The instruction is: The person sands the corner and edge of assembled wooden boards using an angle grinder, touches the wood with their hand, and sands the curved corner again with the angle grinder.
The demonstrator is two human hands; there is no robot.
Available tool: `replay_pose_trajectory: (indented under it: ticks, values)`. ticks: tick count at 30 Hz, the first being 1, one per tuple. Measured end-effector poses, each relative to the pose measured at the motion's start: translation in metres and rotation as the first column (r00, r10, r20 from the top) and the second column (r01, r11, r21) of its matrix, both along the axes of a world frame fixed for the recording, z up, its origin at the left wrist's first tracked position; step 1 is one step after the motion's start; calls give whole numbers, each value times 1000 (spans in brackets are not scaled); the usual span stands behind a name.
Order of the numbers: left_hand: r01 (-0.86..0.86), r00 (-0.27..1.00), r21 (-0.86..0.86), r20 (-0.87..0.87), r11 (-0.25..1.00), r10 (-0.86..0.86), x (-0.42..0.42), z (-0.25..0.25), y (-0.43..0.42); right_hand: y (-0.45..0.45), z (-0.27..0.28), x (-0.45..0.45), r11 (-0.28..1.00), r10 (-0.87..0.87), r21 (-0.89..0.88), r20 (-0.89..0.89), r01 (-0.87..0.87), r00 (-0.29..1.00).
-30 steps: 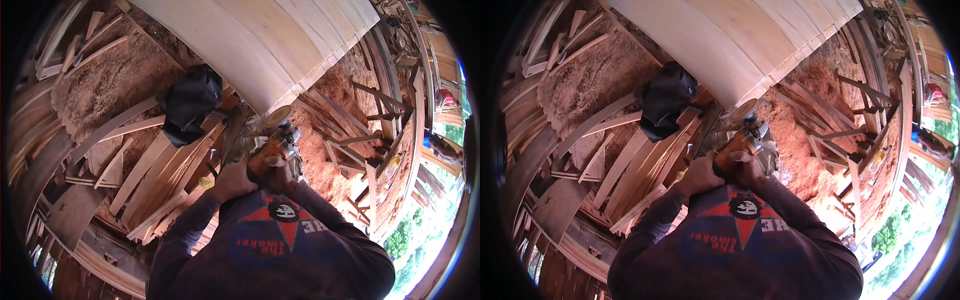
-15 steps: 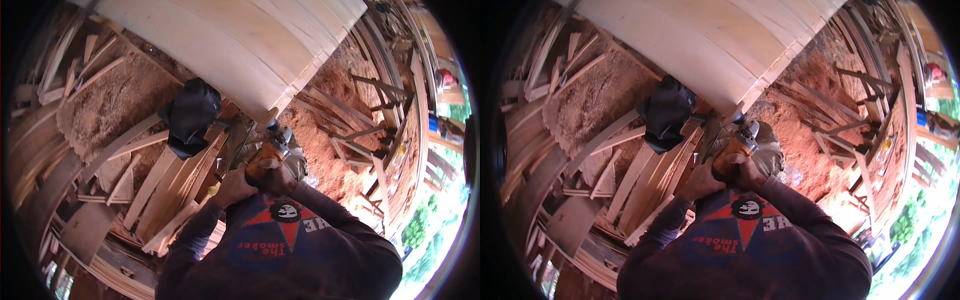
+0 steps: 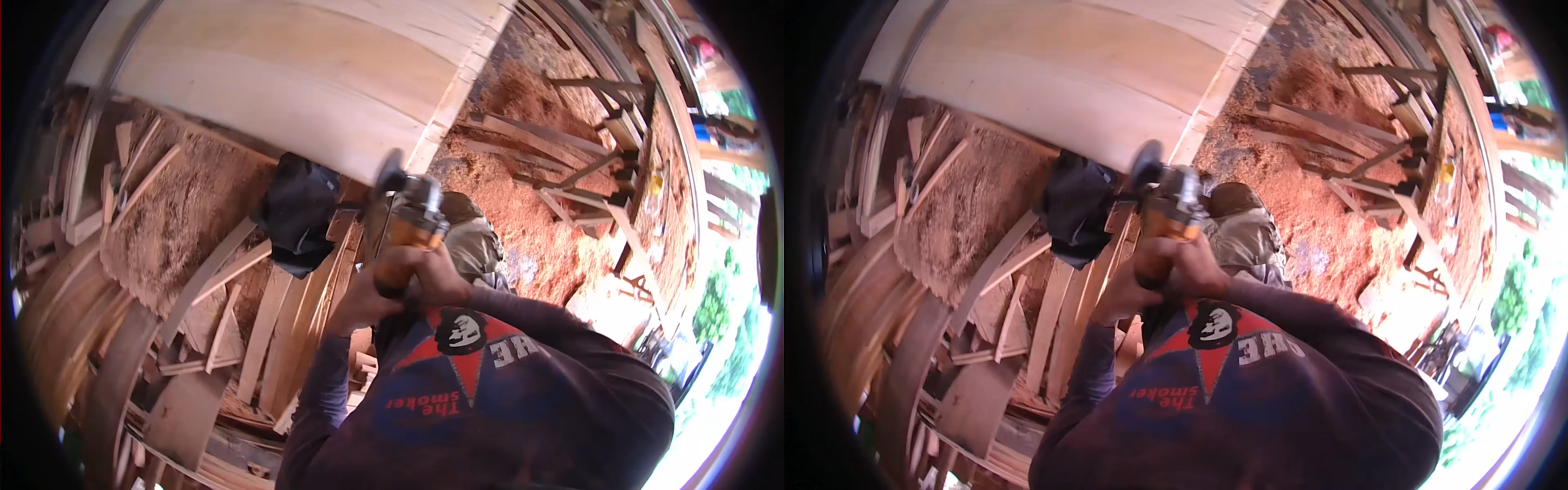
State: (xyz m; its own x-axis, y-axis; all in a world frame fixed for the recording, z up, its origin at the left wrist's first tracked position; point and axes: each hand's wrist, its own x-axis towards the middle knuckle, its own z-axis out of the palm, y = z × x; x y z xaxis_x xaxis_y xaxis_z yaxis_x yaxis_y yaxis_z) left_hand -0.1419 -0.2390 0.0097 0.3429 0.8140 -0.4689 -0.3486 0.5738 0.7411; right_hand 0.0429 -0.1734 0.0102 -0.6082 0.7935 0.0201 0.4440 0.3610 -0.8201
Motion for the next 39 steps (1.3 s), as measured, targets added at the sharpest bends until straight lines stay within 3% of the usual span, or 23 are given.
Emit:
replay_pose_trajectory:
  ticks: [1, 2, 3, 4, 5, 6, 10, 14, 17, 23, 26, 32, 34, 35, 37, 38, 39]
  values:
    - [-38, 999, -13, -3, 999, 38, 5, 12, 3, -2, 12, 6, 957, -101, -289, -207, 37, 973]
    - [128, 939, 0, -321, 992, -121, 9, 27, 8, -6, 6, 16, 858, -142, -514, -218, 10, 965]
    - [298, 753, -51, -601, 953, -268, 13, 33, 9, -9, 0, 26, 700, -216, -714, -204, 6, 955]
    - [280, 753, -63, -604, 958, -260, 21, 29, 7, -12, -5, 36, 513, -295, -858, -150, 24, 944]
    - [294, 717, -86, -638, 952, -279, 30, 19, 5, -4, 10, 29, 143, -553, -989, -109, -35, 826]
    - [312, 680, -106, -670, 944, -300, 36, 10, 3, 1, 18, 27, -222, -743, -958, 47, -179, 668]
    - [259, 664, -75, -710, 963, -234, 36, 5, -3, 4, 5, 27, -111, -681, -992, 37, -54, 732]
    - [229, 681, -81, -699, 970, -219, 31, -2, -11, -1, -5, 22, -129, -658, -989, 30, -74, 752]
    - [242, 696, -70, -683, 968, -223, 28, -6, -13, -1, -5, 17, -72, -672, -995, -5, -72, 740]
    - [219, 714, -27, -677, 975, -179, 25, -10, -18, -2, -4, 14, -144, -662, -989, 68, -38, 746]
    - [239, 694, -92, -680, 967, -237, 22, -11, -20, -6, -15, 16, -104, -654, -986, -32, -131, 756]
    - [206, 816, -58, -541, 977, -204, 10, -17, -20, -9, 4, 1, -179, -680, -983, 103, -28, 726]
    - [182, 926, 9, -338, 983, -169, 5, -26, -21, -16, -9, 1, 52, -659, -998, -4, 40, 752]
    - [196, 923, 11, -339, 981, -181, 2, -32, -22, -15, -6, -2, 54, -670, -998, -7, 39, 743]
    - [169, 979, 25, -118, 985, -165, -5, -43, -23, -13, -1, -7, 479, -451, -845, -6, 237, 893]
    - [188, 976, 28, -120, 982, -184, -9, -42, -20, -11, 4, -12, 477, -468, -844, -9, 245, 883]
    - [177, 984, -37, -1, 983, -177, -12, -39, -17, -9, 11, -19, 642, -398, -722, -25, 258, 917]
